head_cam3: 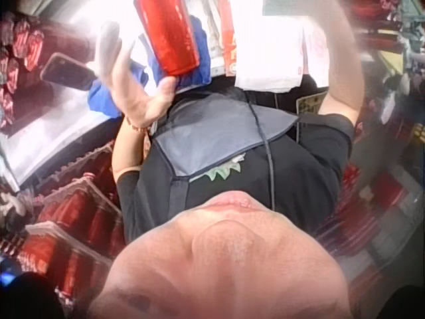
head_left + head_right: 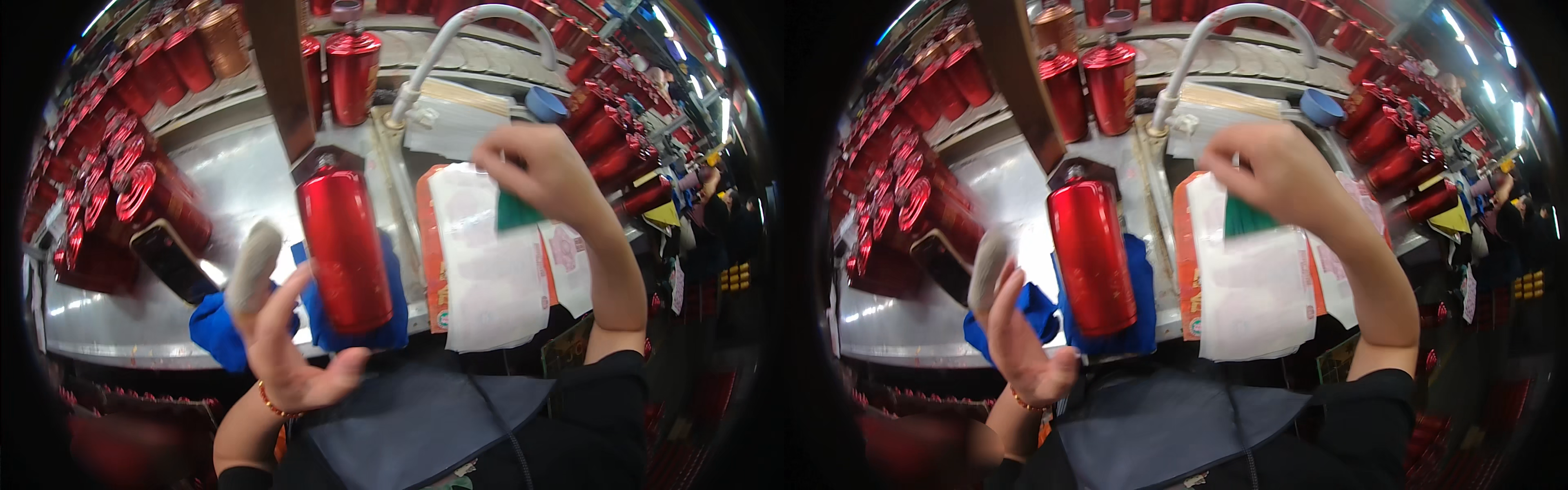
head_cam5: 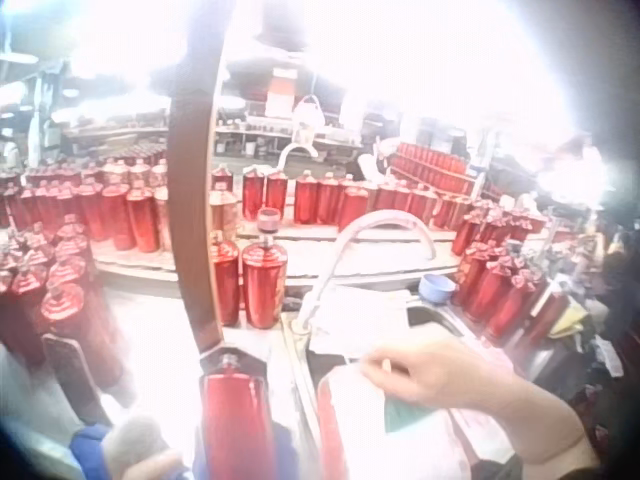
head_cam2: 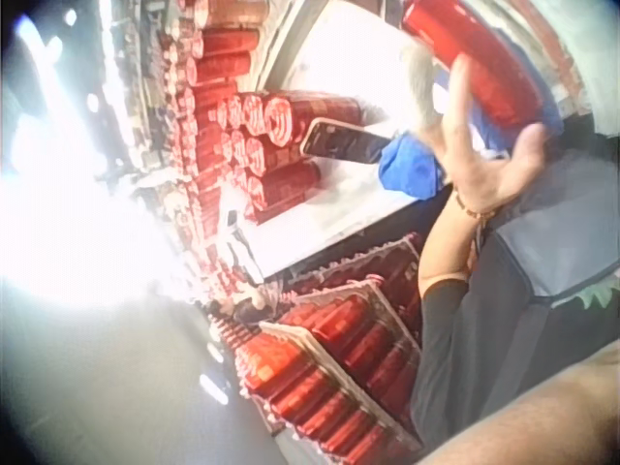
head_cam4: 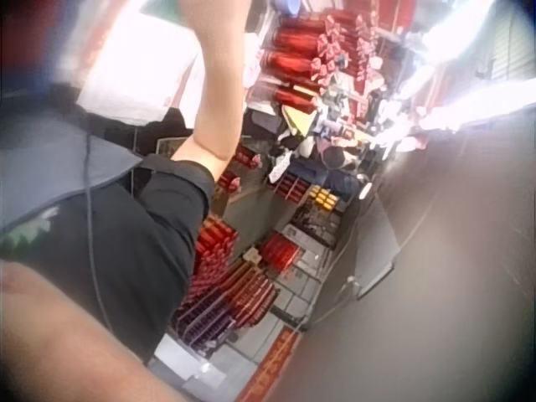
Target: The person wipes a red cylindrical can with a green sponge and a blue cloth, rotating it to clean multiple sides. The person places the can on a metal counter and repeats the process with another can.
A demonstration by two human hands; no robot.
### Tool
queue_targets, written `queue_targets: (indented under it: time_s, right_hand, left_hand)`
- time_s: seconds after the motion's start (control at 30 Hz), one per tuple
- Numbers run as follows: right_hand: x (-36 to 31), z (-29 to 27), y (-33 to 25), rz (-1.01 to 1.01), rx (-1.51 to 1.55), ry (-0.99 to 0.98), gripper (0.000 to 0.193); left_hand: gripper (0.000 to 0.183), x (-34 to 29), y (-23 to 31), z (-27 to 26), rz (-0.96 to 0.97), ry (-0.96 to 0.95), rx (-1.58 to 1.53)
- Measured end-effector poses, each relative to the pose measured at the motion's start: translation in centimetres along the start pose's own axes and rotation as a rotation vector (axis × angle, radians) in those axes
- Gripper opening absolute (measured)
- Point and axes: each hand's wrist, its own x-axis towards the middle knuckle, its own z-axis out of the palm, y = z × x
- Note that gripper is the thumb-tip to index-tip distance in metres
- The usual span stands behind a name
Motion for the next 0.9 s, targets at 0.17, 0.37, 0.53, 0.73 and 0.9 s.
queue_targets:
  time_s: [0.17, 0.37, 0.53, 0.73, 0.9]
  right_hand:
    - [-3.9, -1.8, -11.5, -0.204, 0.218, -0.363, 0.005]
    - [-8.6, -2.4, -8.8, -0.031, 0.496, -0.193, 0.013]
    - [-13.9, -0.8, -5.0, 0.551, 0.763, -0.020, 0.018]
    - [-14.7, 2.8, -3.4, 0.725, 0.198, 0.173, 0.025]
    - [-10.4, 4.3, -9.0, 0.192, 0.535, -0.142, 0.051]
  left_hand:
    - [0.126, 5.5, 5.2, 2.4, -0.035, -0.406, -0.638]
    - [0.047, 2.1, 4.9, -0.1, -0.684, -0.789, -1.015]
    - [0.008, -0.8, 2.9, -1.4, -0.803, -0.521, -0.830]
    - [0.009, -0.6, 3.0, 0.4, -0.581, -0.532, -0.472]
    - [0.016, -0.8, 3.6, 3.2, -0.215, -0.398, -0.280]
